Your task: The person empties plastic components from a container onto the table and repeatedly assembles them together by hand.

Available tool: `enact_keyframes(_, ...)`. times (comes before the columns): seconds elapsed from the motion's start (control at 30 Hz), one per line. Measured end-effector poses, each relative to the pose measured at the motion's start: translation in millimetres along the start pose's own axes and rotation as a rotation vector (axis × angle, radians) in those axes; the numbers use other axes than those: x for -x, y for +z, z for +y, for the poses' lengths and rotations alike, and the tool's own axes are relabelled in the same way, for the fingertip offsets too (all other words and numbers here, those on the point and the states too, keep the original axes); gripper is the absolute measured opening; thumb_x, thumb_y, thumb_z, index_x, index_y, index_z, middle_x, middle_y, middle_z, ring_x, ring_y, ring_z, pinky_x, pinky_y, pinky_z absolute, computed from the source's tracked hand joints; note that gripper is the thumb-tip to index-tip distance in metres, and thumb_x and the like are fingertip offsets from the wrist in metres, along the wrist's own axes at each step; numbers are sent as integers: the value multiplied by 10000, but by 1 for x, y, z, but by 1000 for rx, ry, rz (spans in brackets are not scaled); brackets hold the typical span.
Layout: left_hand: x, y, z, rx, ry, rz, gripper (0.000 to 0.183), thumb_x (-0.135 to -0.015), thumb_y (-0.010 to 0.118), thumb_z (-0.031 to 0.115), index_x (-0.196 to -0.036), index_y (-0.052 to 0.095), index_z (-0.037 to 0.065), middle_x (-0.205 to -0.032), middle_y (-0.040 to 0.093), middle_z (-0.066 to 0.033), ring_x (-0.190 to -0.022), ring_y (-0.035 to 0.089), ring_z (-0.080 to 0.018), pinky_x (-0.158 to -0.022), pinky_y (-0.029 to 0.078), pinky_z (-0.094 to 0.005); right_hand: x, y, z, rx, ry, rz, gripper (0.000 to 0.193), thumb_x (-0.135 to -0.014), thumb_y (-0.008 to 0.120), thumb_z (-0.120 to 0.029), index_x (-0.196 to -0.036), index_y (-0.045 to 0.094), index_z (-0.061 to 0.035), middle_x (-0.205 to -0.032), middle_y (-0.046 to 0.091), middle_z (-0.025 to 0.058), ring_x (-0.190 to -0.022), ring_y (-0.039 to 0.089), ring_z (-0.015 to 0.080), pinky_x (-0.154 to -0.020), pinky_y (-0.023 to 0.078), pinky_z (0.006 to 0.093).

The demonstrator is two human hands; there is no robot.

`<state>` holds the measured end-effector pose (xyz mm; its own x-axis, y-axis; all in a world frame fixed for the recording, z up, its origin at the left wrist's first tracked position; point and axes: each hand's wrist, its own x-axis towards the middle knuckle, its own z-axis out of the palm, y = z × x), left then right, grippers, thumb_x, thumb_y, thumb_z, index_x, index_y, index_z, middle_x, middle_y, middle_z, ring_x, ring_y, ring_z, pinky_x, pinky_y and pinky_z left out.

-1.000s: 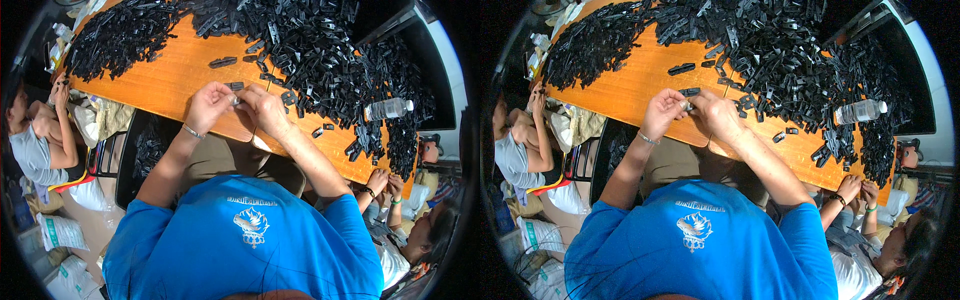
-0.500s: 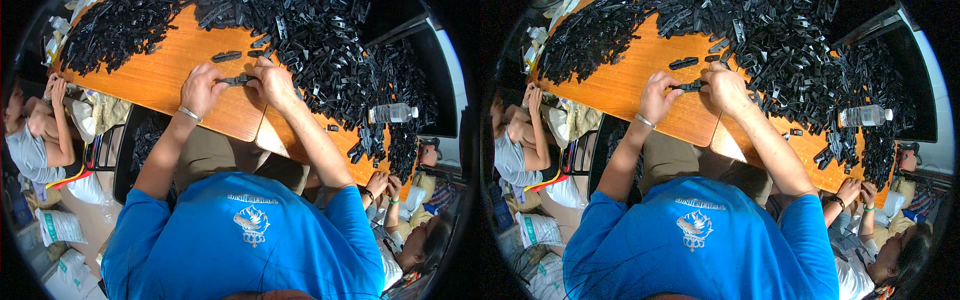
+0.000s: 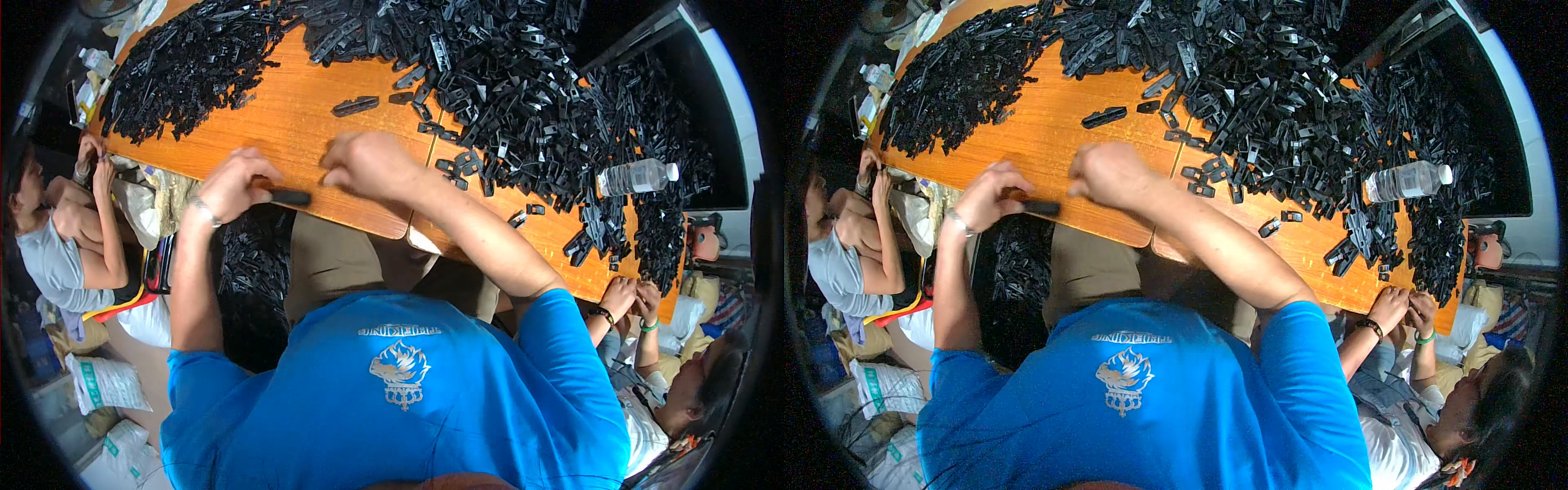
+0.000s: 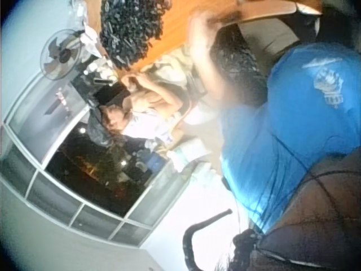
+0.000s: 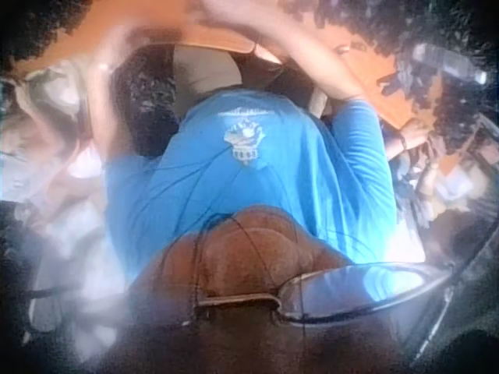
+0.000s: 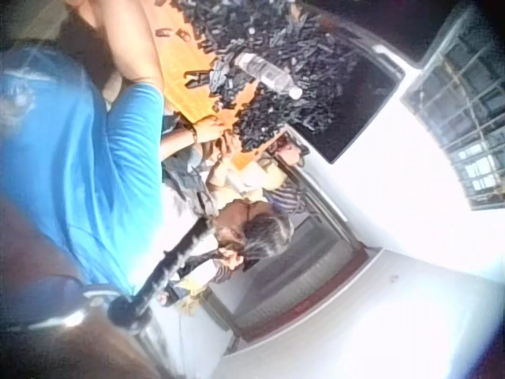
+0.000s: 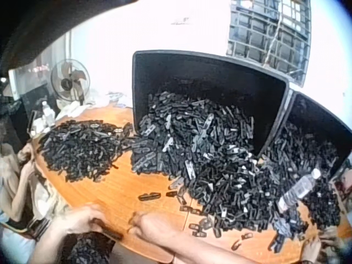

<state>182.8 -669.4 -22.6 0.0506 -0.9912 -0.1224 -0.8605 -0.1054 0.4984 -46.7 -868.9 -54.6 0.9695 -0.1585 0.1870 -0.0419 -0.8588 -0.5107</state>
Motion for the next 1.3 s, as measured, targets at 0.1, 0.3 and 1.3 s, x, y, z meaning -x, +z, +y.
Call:
enact_keyframes(0.1,-15,-13,25,69,-140,107,322,-864,800,52,-1183,756,66,-979,734,-99,-962,712,-279,-850,568,-404,2,-32,37,322,244,242,168,-911,767,-252,-986,803,-106,-982,714,142,-871,739,368,-774,608,463)
enact_keyframes(0.3,-137,55,81,48,-165,430,342,-1013,700,292,-1293,723,98,-939,772,-164,-902,743,-392,-828,579,-481,-4,-34,96,569,377,266,236,-880,767,-273,-899,784,-38,-953,745,205,-867,767,379,-778,625,478)
enact_keyframes(1.3,-94,78,43,-5,-28,671,284,-875,845,184,-1121,779,60,-1086,673,-111,-1081,631,-330,-930,538,-446,6,-33,51,30,154,298,254,-847,864,-151,-1061,772,-47,-1037,722,171,-935,728,397,-815,583,469)
